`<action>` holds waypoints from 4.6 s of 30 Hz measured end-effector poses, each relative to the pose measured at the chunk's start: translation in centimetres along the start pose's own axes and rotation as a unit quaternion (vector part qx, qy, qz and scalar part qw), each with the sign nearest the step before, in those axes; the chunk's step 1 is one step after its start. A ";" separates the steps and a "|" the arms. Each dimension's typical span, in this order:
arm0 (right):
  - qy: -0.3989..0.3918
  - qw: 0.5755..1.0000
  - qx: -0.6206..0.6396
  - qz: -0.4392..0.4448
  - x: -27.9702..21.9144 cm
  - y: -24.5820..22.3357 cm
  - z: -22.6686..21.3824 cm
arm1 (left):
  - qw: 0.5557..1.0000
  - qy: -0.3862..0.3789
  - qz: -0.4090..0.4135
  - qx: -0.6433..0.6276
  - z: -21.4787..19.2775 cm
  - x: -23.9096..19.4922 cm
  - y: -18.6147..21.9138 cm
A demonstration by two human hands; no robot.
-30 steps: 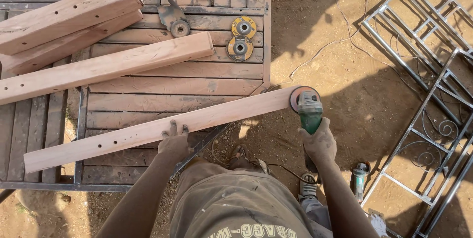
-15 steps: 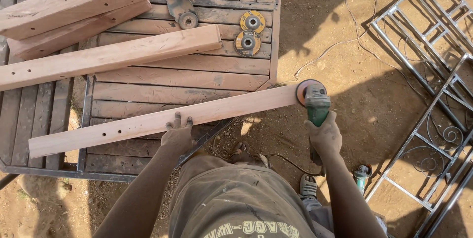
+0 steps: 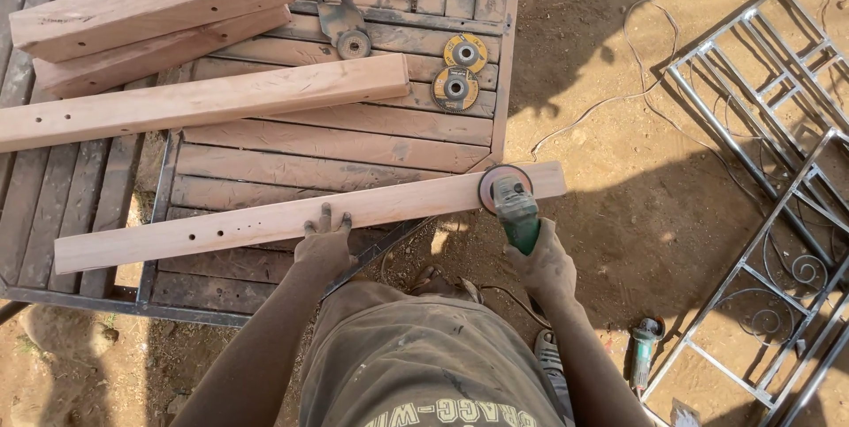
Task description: Sanding a wooden plank using an angle grinder with a sanding disc
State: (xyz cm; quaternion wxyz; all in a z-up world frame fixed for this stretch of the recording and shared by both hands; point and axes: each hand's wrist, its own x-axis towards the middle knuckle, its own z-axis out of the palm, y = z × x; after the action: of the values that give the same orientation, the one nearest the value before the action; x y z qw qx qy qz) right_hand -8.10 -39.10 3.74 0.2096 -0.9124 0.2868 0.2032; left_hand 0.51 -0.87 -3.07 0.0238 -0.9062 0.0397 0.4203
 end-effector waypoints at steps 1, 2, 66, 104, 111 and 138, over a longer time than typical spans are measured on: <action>-0.023 0.999 -0.016 -0.028 -1.1 -1.2 -0.6 | 1.000 -0.005 0.000 -0.004 -0.1 -0.3 0.0; -0.024 0.999 -0.016 -0.026 -1.2 -1.6 -1.4 | 1.000 -0.007 0.001 -0.003 -0.4 -0.3 -0.1; -0.063 0.980 -0.069 -0.177 -23.8 -39.6 28.5 | 0.862 0.103 -0.138 -0.477 11.0 0.9 -53.1; -0.133 0.959 -0.134 -0.210 -24.1 -43.0 24.6 | 0.494 0.205 -0.251 -0.807 19.8 -7.5 -52.4; 0.084 0.990 -0.003 0.112 -18.3 -27.4 17.6 | 0.804 0.286 -0.216 -0.475 6.7 -7.9 -45.4; 0.080 0.859 0.436 0.257 -26.7 -18.0 12.9 | 0.974 -0.067 0.144 -0.161 -8.4 6.9 -21.6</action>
State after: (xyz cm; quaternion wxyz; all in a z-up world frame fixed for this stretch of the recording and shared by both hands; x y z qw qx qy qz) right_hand -20.48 -7.48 11.00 0.5025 -0.6344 0.5866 0.0301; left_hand 13.31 19.65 -2.66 -0.1805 -0.8529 0.0999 0.4796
